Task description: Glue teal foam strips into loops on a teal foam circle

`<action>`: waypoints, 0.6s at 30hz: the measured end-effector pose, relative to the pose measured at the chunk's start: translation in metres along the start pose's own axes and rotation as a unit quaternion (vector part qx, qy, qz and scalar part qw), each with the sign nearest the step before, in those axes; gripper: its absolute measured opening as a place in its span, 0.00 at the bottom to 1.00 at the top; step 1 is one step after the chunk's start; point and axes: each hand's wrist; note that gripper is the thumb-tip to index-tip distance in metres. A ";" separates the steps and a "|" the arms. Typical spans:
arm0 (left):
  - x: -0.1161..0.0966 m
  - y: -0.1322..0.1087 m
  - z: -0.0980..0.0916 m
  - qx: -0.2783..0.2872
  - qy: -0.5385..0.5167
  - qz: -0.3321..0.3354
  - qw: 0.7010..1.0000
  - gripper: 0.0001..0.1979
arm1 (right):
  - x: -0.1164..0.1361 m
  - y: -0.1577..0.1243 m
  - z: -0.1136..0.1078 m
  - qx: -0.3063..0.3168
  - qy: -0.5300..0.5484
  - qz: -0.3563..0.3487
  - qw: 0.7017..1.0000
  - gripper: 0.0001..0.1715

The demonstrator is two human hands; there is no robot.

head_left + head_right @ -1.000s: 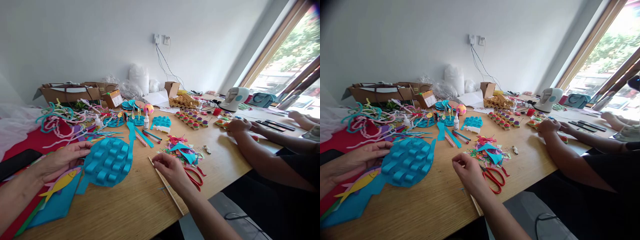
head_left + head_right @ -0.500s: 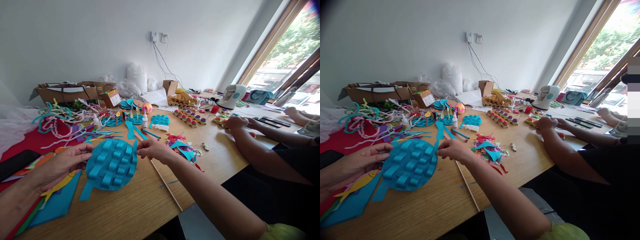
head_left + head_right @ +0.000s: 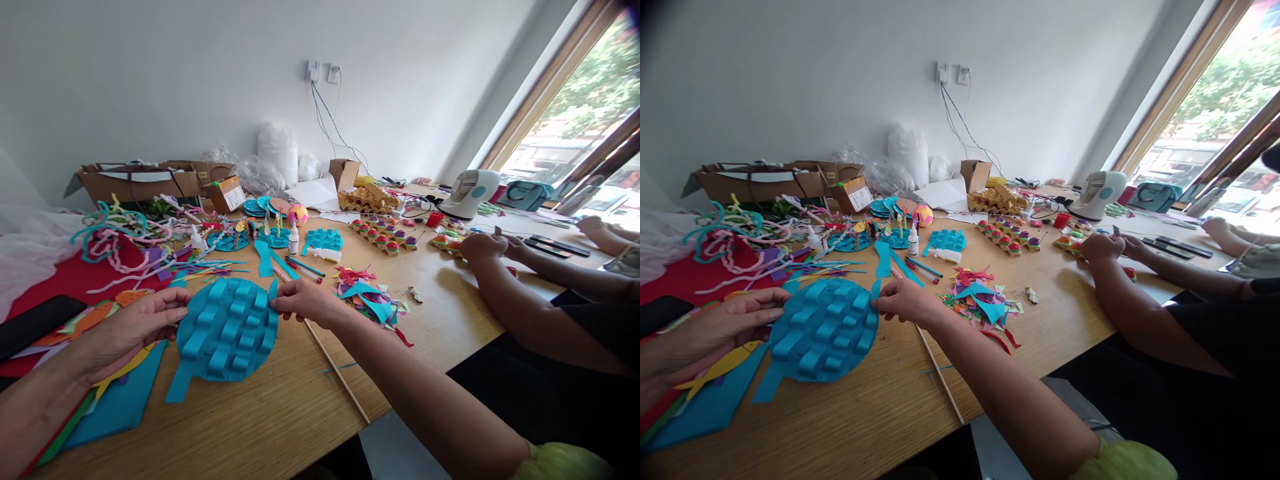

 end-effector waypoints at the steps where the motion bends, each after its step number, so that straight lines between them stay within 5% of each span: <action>1: 0.000 0.000 0.000 -0.001 -0.001 -0.001 1.000 0.15 | 0.000 -0.001 0.001 -0.003 0.000 -0.001 1.000 0.11; 18: 0.011 0.002 -0.002 0.013 -0.027 -0.017 0.999 0.16 | 0.003 -0.005 0.005 -0.016 0.016 0.009 1.000 0.12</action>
Point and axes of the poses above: each hand's wrist, its own y-axis towards the middle knuckle, its own z-axis out of the palm, x = y × z, and after that the axes turned 12 degrees about -x, right-handed
